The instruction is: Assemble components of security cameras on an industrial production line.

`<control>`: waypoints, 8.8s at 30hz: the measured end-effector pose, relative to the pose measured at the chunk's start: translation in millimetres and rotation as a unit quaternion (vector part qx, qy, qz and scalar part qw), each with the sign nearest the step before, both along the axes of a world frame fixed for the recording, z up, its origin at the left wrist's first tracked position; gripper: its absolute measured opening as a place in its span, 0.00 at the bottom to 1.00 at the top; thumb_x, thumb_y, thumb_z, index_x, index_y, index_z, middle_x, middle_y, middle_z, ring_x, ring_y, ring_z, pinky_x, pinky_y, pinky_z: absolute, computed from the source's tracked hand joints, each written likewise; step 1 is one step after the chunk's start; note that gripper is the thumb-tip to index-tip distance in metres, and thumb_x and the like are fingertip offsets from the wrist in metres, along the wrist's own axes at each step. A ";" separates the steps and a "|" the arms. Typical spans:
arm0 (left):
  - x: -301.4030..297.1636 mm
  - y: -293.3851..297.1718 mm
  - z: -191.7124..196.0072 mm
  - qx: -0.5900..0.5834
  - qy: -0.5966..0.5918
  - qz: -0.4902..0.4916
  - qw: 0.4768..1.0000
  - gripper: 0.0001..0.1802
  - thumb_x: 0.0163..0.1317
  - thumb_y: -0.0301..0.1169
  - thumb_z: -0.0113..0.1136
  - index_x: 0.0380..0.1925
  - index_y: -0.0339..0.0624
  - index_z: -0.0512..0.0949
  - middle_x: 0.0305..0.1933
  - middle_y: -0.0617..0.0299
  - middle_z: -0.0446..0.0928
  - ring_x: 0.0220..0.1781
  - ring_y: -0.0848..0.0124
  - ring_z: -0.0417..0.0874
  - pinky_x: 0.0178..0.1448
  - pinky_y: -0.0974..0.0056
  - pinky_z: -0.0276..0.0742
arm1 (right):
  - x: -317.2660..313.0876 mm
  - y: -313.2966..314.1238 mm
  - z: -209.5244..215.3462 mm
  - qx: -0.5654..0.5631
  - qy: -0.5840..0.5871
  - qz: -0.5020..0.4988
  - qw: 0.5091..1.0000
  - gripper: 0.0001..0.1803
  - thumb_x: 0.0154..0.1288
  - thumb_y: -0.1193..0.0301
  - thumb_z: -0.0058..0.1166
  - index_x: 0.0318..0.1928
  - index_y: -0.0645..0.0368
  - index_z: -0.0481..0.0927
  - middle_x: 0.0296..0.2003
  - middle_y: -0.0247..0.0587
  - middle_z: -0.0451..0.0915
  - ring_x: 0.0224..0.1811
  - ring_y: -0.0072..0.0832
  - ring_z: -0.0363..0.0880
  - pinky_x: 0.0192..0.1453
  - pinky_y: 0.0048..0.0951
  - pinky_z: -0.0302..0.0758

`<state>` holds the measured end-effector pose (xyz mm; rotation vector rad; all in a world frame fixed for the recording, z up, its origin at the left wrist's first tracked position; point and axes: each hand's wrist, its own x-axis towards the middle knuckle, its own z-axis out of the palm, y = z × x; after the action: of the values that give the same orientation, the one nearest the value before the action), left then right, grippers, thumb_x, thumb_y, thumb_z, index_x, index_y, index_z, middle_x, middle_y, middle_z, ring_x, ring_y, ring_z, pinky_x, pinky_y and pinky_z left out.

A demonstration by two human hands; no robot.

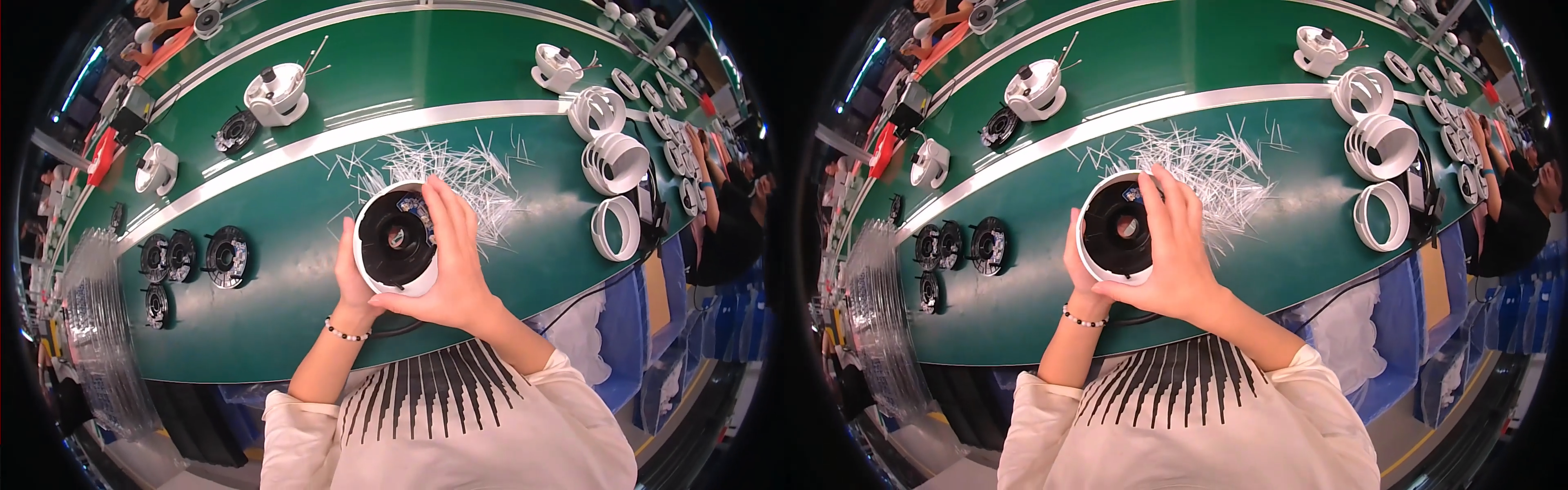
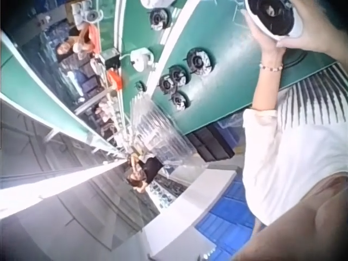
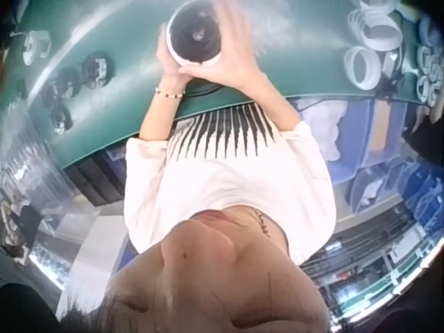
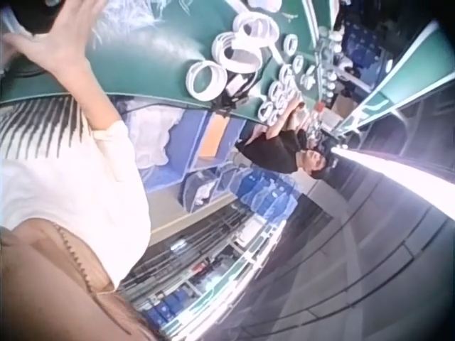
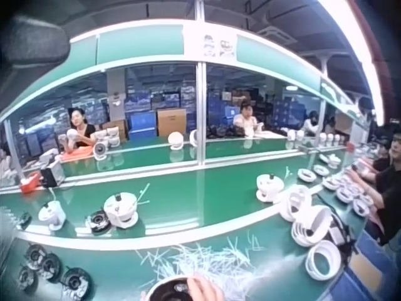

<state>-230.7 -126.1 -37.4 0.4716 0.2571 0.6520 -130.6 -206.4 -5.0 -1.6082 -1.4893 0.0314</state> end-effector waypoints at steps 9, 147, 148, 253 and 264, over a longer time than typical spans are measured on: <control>4.4 -6.1 -10.9 0.156 0.007 0.043 0.987 0.53 0.47 0.72 0.31 0.62 0.41 0.46 0.63 0.54 0.54 0.63 0.63 0.59 0.64 0.60 0.58 | 4.4 12.6 -5.3 -0.043 0.002 -0.022 0.999 0.64 0.28 0.45 0.67 0.60 0.70 0.46 0.56 0.59 0.52 0.58 0.51 0.51 0.60 0.46 0.52; 250.1 212.9 -19.4 0.723 0.468 0.269 0.432 0.41 0.40 0.30 0.66 0.54 0.32 0.56 0.52 0.44 0.62 0.52 0.49 0.65 0.53 0.57 0.67 | 162.6 -7.4 -48.9 0.132 0.000 -0.204 0.970 0.23 0.32 0.76 0.59 0.38 0.59 0.73 0.28 0.40 0.74 0.27 0.32 0.73 0.24 0.25 0.65; 242.4 219.1 -14.0 0.729 0.514 0.210 0.400 0.46 0.37 0.38 0.68 0.56 0.36 0.55 0.54 0.45 0.59 0.55 0.50 0.61 0.54 0.54 0.64 | 162.8 -7.8 -49.3 0.124 -0.004 -0.208 0.970 0.23 0.32 0.76 0.58 0.38 0.59 0.73 0.28 0.40 0.74 0.27 0.31 0.73 0.24 0.25 0.65; 21.6 79.5 67.7 0.654 0.191 0.204 0.704 0.40 0.35 0.11 0.35 0.58 0.37 0.53 0.62 0.52 0.53 0.65 0.61 0.54 0.66 0.60 0.50 | 128.5 6.7 35.7 -0.260 0.533 0.300 0.747 0.24 0.58 0.60 0.47 0.48 0.67 0.67 0.38 0.46 0.75 0.32 0.31 0.78 0.26 0.27 0.79; 26.1 71.4 69.9 0.652 0.188 0.187 0.711 0.41 0.33 0.12 0.34 0.57 0.38 0.52 0.62 0.54 0.53 0.65 0.63 0.52 0.67 0.61 0.44 | 134.1 4.5 39.4 -0.234 0.547 0.288 0.750 0.21 0.58 0.63 0.49 0.45 0.69 0.69 0.36 0.46 0.76 0.30 0.30 0.78 0.24 0.25 0.78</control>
<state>-204.6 -54.7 32.4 1.9918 0.2437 1.0881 3.4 -201.8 34.4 -0.9978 -0.9310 1.5350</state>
